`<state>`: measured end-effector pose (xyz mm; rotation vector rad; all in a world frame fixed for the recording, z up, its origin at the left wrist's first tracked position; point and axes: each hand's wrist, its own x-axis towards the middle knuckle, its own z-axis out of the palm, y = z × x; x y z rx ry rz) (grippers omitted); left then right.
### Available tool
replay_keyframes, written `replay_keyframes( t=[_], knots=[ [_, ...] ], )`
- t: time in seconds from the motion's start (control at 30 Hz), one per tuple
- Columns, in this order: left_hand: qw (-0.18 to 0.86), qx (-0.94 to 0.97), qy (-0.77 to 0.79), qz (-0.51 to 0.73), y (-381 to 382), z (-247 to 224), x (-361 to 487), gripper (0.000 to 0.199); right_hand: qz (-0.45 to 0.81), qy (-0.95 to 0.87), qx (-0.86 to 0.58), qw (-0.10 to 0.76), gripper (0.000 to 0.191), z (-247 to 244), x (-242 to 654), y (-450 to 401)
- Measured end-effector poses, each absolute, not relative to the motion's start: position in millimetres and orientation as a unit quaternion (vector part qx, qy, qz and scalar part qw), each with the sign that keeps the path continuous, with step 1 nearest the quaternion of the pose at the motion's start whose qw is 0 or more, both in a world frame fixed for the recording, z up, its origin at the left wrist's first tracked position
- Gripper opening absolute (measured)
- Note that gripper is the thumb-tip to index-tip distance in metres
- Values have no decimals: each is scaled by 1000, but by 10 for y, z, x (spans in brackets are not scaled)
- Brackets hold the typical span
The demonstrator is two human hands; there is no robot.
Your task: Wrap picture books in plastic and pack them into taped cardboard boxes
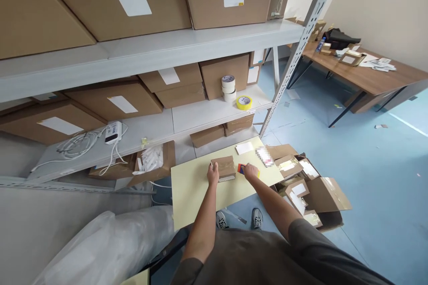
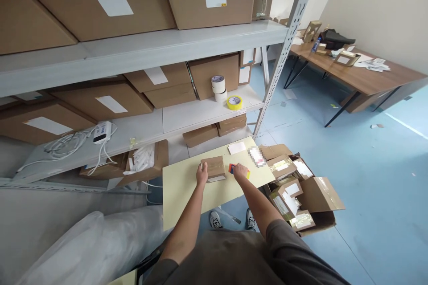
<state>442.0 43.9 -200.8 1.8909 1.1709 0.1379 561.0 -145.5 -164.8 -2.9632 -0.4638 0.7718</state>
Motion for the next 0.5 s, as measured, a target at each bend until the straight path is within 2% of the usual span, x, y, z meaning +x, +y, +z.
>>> replay_keyframes(
  t=[0.1,0.2,0.3,0.37,0.5],
  knots=[
    [445,763,466,51,474,-2027,4446,58,223,-92,-970,20,44,-1931,5666,-1734],
    [452,760,464,54,492,-2024,4458,56,255,-83,-963,37,41,-2106,5804,-2002],
    [456,757,464,61,493,-2010,4461,53,287,-75,-951,92,42,-2130,5909,-2104],
    [456,756,466,59,490,-2003,4464,53,284,-94,-935,192,44,-2091,5890,-2017],
    [434,772,461,56,480,-1999,4467,59,315,-157,-806,477,51,-1997,5583,-1563]
  ],
)
